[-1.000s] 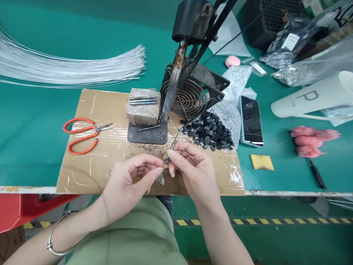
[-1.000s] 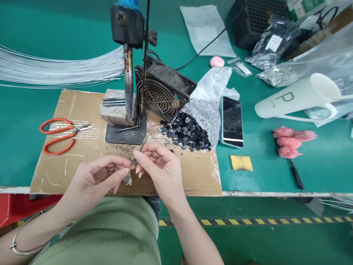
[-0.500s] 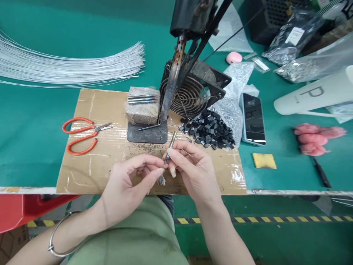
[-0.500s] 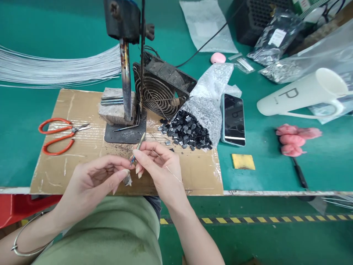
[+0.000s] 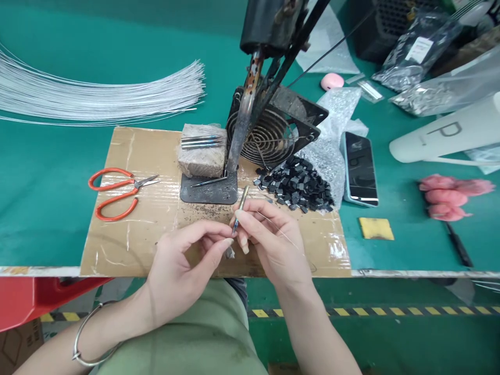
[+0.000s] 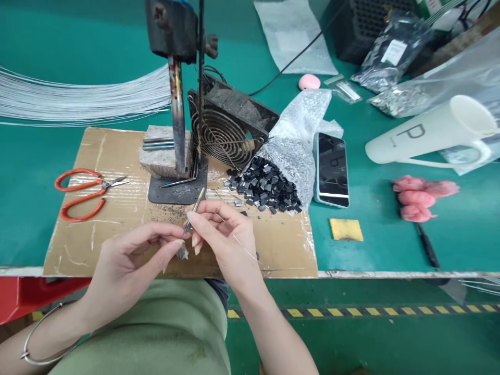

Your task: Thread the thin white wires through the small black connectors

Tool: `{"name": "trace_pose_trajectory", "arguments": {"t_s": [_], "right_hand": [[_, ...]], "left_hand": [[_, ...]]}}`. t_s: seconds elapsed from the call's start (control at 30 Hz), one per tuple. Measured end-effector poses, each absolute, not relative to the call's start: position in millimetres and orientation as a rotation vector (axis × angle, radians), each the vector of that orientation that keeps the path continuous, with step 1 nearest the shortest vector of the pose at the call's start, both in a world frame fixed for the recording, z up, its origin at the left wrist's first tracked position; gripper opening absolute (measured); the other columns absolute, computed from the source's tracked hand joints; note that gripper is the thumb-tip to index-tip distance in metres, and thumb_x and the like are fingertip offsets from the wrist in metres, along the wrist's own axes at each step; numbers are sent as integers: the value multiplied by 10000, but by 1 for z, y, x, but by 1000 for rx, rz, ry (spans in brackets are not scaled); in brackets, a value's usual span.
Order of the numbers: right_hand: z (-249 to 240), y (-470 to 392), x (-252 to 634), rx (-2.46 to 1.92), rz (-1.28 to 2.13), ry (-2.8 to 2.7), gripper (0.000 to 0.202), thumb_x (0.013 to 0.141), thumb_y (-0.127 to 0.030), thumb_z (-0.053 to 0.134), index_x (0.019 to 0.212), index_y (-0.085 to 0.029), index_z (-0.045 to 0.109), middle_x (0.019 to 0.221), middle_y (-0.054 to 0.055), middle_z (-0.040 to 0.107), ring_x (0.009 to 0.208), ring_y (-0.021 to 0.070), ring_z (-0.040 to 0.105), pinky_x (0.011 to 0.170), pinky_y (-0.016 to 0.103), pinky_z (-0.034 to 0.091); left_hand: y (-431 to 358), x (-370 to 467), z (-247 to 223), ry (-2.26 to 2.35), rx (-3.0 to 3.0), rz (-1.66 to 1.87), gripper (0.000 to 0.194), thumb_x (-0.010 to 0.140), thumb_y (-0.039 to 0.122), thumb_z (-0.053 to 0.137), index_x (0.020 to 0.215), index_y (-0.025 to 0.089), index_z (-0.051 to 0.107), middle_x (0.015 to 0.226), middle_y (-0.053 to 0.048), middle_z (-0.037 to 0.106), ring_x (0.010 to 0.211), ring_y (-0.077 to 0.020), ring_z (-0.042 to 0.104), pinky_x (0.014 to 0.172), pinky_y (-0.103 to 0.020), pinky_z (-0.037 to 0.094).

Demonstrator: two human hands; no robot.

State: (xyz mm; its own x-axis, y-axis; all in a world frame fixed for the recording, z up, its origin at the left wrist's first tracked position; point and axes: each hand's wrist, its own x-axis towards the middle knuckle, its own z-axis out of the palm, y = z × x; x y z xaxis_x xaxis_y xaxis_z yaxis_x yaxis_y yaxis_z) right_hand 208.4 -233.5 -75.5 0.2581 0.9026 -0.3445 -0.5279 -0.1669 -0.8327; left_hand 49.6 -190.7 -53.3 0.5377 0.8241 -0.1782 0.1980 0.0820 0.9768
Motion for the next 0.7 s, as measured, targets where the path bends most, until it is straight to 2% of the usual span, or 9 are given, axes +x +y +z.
{"name": "trace_pose_trajectory", "arguments": {"t_s": [0.23, 0.7], "right_hand": [[-73, -230, 204, -1147, 1315, -405, 190, 794, -277, 876, 860, -189, 721, 648, -57, 640, 451, 54, 543, 421, 149, 484], [-72, -223, 201, -1211, 1249, -426, 252, 736, -282, 906, 849, -193, 699, 671, -52, 633, 455, 60, 522, 386, 154, 485]], "left_hand": [[-189, 50, -53, 960, 1368, 570, 115, 905, 112, 657, 969, 159, 740, 770, 0, 724, 645, -92, 587, 557, -180, 465], [-185, 51, -53, 966, 1253, 534, 98, 915, 141, 670, 978, 173, 738, 731, 11, 696, 579, -81, 534, 510, -182, 438]]}}
